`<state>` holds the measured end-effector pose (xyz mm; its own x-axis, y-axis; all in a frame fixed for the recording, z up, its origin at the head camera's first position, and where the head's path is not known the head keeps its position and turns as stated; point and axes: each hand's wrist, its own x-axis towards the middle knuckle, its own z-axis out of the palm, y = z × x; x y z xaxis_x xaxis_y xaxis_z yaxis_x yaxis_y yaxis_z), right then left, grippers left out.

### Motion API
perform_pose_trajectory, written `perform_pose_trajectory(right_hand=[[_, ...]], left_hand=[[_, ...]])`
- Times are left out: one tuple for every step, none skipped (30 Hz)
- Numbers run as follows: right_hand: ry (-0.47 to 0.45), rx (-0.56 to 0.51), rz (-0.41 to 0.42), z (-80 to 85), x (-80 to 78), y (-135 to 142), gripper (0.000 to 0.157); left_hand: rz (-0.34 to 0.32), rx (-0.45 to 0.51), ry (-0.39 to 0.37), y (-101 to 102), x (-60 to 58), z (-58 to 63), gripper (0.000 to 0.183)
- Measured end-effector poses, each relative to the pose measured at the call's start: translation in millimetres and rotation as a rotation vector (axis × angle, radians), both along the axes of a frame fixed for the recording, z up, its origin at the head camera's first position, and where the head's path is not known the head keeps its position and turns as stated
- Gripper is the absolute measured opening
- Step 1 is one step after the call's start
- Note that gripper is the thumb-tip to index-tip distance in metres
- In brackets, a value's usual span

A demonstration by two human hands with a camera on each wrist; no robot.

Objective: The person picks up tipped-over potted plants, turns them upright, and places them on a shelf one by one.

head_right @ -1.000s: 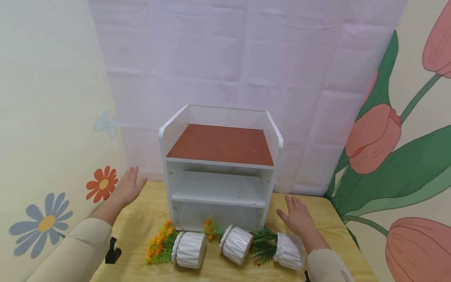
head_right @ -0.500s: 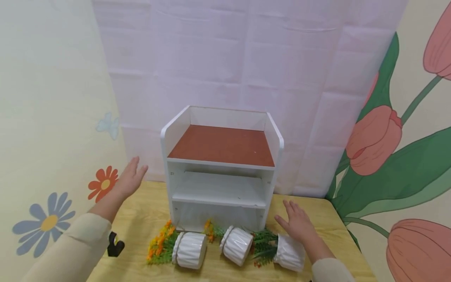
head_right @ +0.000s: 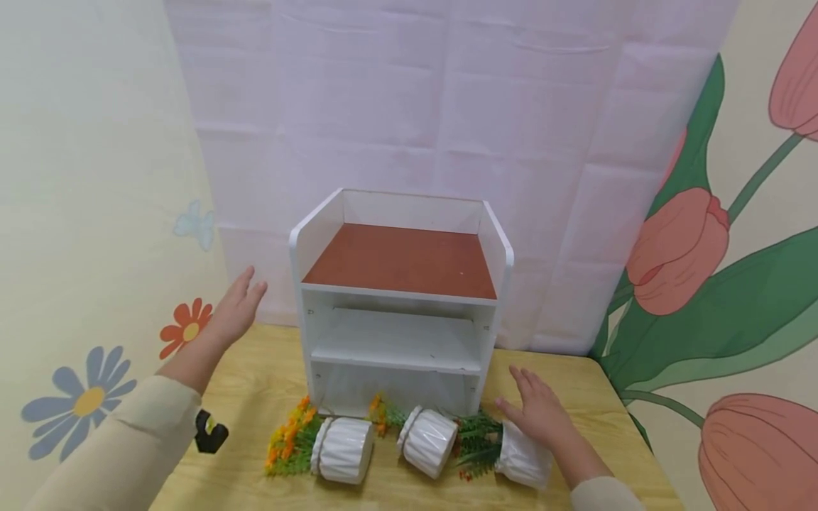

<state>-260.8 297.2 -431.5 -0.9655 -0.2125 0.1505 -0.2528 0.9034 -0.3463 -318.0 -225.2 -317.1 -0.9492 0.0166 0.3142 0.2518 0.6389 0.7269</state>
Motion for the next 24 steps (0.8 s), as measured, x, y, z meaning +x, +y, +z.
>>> perform_pose_trajectory(right_hand=[[-0.002, -0.002, 0.001, -0.1, 1.2, 0, 0.077], [-0.008, -0.004, 0.002, -0.3, 2.5, -1, 0.077], [-0.019, -0.008, 0.004, -0.5, 3.9, -1, 0.077], [-0.03, -0.01, 0.004, -0.8, 5.2, -1, 0.078], [-0.041, -0.01, 0.004, -1.4, 6.4, -1, 0.079], [-0.05, -0.014, 0.005, -2.1, 7.6, 0, 0.08], [-0.06, -0.02, 0.007, -3.0, 8.5, 0, 0.081], [-0.075, -0.025, 0.006, -4.1, 9.2, 0, 0.082], [-0.085, -0.028, 0.004, -5.2, 10.0, 1, 0.083], [-0.09, -0.03, 0.002, -6.5, 10.5, 1, 0.085], [-0.092, -0.031, 0.005, -7.9, 11.0, 2, 0.085], [-0.092, -0.034, 0.006, -9.2, 11.3, 2, 0.086], [-0.095, -0.035, 0.004, -10.2, 11.8, 2, 0.086], [-0.099, -0.034, 0.003, -11.5, 12.1, 3, 0.086], [-0.099, -0.032, 0.005, -12.3, 12.5, 3, 0.086], [-0.102, -0.033, 0.006, -13.0, 12.9, 4, 0.085], [-0.107, -0.032, 0.006, -13.4, 13.6, 4, 0.086], [-0.115, -0.035, 0.003, -13.6, 14.3, 4, 0.086], [-0.121, -0.036, 0.001, -13.9, 14.8, 4, 0.086], [-0.124, -0.038, 0.002, -14.3, 15.3, 4, 0.087], [-0.126, -0.04, 0.002, -14.4, 15.8, 4, 0.087], [-0.126, -0.043, 0.005, -14.6, 16.4, 4, 0.087], [-0.125, -0.044, 0.006, -15.1, 16.9, 4, 0.087], [-0.123, -0.046, 0.01, -15.5, 17.4, 4, 0.087]], left_hand=[[0.001, 0.008, -0.002, 1, 0.2, 1.5, 0.068], [0.003, 0.017, -0.007, 2, 0.6, 3.2, 0.068], [0.006, 0.023, -0.011, 2, 0.7, 4.6, 0.068], [0.008, 0.029, -0.016, 3, 0.9, 6.0, 0.068], [0.011, 0.037, -0.022, 4, 1.2, 7.3, 0.068], [0.011, 0.045, -0.025, 4, 1.2, 8.3, 0.068], [0.013, 0.052, -0.031, 4, 1.2, 9.1, 0.069], [0.012, 0.06, -0.033, 5, 1.4, 10.1, 0.069], [0.008, 0.067, -0.033, 6, 1.6, 11.0, 0.069], [0.002, 0.078, -0.034, 7, 1.9, 12.2, 0.069], [-0.004, 0.089, -0.033, 8, 2.3, 13.5, 0.069], [-0.011, 0.098, -0.033, 8, 2.8, 15.0, 0.069], [-0.016, 0.107, -0.034, 9, 3.3, 16.6, 0.07], [-0.023, 0.115, -0.034, 10, 3.7, 18.3, 0.07], [-0.028, 0.122, -0.032, 11, 4.0, 20.1, 0.07], [-0.034, 0.129, -0.031, 12, 4.1, 21.7, 0.07], [-0.036, 0.134, -0.031, 13, 4.4, 23.4, 0.07], [-0.038, 0.138, -0.031, 13, 4.5, 25.2, 0.07], [-0.039, 0.14, -0.032, 14, 4.5, 26.9, 0.07], [-0.042, 0.145, -0.031, 15, 4.5, 28.5, 0.07], [-0.043, 0.148, -0.029, 16, 4.4, 30.1, 0.07], [-0.046, 0.152, -0.033, 17, 4.5, 31.7, 0.07], [-0.047, 0.152, -0.032, 18, 4.7, 33.5, 0.07], [-0.046, 0.152, -0.031, 19, 5.0, 35.2, 0.07]])
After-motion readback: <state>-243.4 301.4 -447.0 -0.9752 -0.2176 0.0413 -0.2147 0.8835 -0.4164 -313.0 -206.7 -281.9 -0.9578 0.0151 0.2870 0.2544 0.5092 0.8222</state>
